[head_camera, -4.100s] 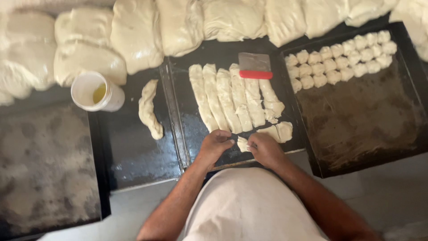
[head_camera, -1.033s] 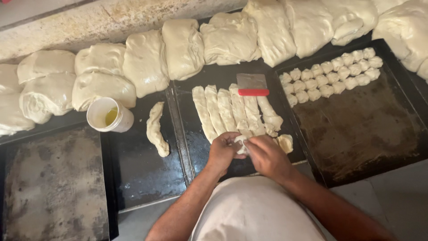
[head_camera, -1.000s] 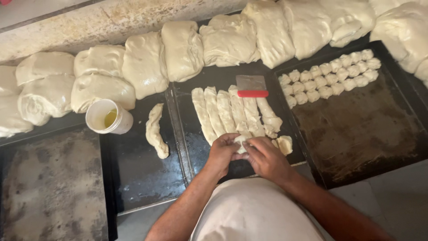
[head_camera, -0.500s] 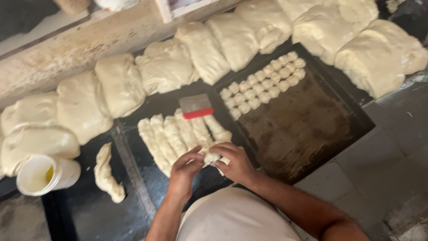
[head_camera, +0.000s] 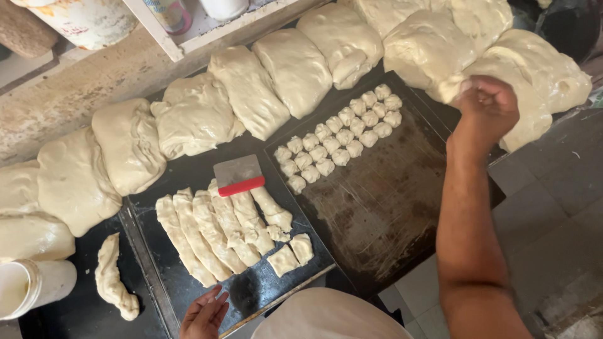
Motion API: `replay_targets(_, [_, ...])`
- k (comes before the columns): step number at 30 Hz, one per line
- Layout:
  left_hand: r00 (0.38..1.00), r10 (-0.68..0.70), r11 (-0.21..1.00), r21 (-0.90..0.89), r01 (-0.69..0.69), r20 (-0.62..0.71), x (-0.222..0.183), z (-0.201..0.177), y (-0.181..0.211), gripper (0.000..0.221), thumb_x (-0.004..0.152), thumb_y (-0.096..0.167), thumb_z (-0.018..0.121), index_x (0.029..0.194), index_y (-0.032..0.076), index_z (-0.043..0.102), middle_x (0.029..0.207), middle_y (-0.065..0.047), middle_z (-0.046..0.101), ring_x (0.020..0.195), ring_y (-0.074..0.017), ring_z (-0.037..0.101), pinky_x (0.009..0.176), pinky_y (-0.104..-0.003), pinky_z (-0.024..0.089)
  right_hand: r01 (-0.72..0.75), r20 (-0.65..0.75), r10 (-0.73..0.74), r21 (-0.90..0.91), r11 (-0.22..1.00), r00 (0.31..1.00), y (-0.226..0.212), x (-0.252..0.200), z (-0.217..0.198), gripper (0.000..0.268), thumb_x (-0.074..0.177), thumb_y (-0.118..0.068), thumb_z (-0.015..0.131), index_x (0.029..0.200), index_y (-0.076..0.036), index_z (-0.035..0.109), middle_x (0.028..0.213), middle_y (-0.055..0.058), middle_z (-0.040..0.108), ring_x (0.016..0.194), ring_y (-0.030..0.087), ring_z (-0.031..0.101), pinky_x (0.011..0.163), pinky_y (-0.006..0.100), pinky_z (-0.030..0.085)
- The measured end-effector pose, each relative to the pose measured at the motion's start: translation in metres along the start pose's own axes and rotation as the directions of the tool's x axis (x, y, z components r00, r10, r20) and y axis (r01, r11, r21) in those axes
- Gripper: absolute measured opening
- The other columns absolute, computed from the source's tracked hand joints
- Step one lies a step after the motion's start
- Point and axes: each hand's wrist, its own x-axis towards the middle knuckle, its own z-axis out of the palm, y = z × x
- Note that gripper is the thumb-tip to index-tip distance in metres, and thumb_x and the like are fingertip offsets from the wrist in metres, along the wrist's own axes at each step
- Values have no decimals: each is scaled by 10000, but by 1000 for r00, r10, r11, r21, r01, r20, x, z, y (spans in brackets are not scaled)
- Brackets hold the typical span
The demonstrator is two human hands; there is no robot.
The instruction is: The person stretches a long strip of dough on a workstation, cuts it into small square portions using a dough scraper, and then rolls each portion into a small round ball by hand, placing the finished balls onto a metal tray.
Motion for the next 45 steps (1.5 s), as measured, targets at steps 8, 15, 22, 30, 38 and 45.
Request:
replay_targets(8, [998, 21, 999, -39, -19, 62, -18, 13, 12, 251, 960, 36, 542, 1171, -45, 651, 1331, -198, 682, 1175, -321, 681, 977, -431, 530, 185, 165, -84, -905, 384, 983, 138, -28, -21, 127, 1054, -120, 735, 1030, 4, 753, 1011, 221, 693, 907, 389, 656, 762, 490, 522])
replay_targets(15, [964, 85, 996, 9, -90, 250, -42, 38, 49, 298, 867, 55, 679, 1147, -47, 680, 1147, -155, 713, 1110, -259, 688, 974, -363, 536, 407, 635, -58, -421, 811, 771, -2, -206, 40, 31, 994, -48, 741, 1011, -25, 729, 1030, 144, 715, 956, 302, 681, 854, 436, 558])
replay_targets(22, [902, 57, 994, 63, -93, 429, -16, 22, 68, 298, 864, 130, 681, 1138, 16, 705, 1116, -101, 731, 1082, -215, 685, 942, -333, 522, 612, 894, 341, -448, 652, 291, -73, -363, 105, 256, 847, -168, 801, 1076, -62, 755, 1048, 102, 662, 1022, 294, 592, 908, 403, 499])
replay_targets(30, [830, 32, 970, 182, -159, 558, 6, 14, 60, 373, 841, 166, 753, 1162, -19, 704, 1130, -145, 731, 1088, -219, 676, 940, -326, 531, 433, 824, 459, -565, 703, 331, -86, -396, 109, 187, 770, -90, 771, 945, -66, 711, 995, 92, 692, 986, 295, 652, 840, 429, 503])
replay_targets(38, [802, -9, 906, 344, -246, 597, -1, 39, 49, 589, 796, 215, 825, 1294, -32, 630, 1210, -199, 685, 1141, -277, 653, 981, -351, 511, 113, 819, 539, -565, 817, 200, -76, -379, 126, 138, 835, -127, 780, 924, -45, 714, 925, 107, 718, 815, 239, 728, 742, 363, 582])
replay_targets(45, [877, 42, 939, 280, -198, 479, -8, 46, 38, 589, 813, 168, 798, 1320, -52, 595, 1261, -202, 679, 1182, -279, 663, 1012, -354, 520, 175, 794, 581, -606, 776, 178, -50, -401, 129, 299, 809, -109, 797, 1065, -19, 673, 946, 152, 702, 821, 270, 705, 731, 393, 558])
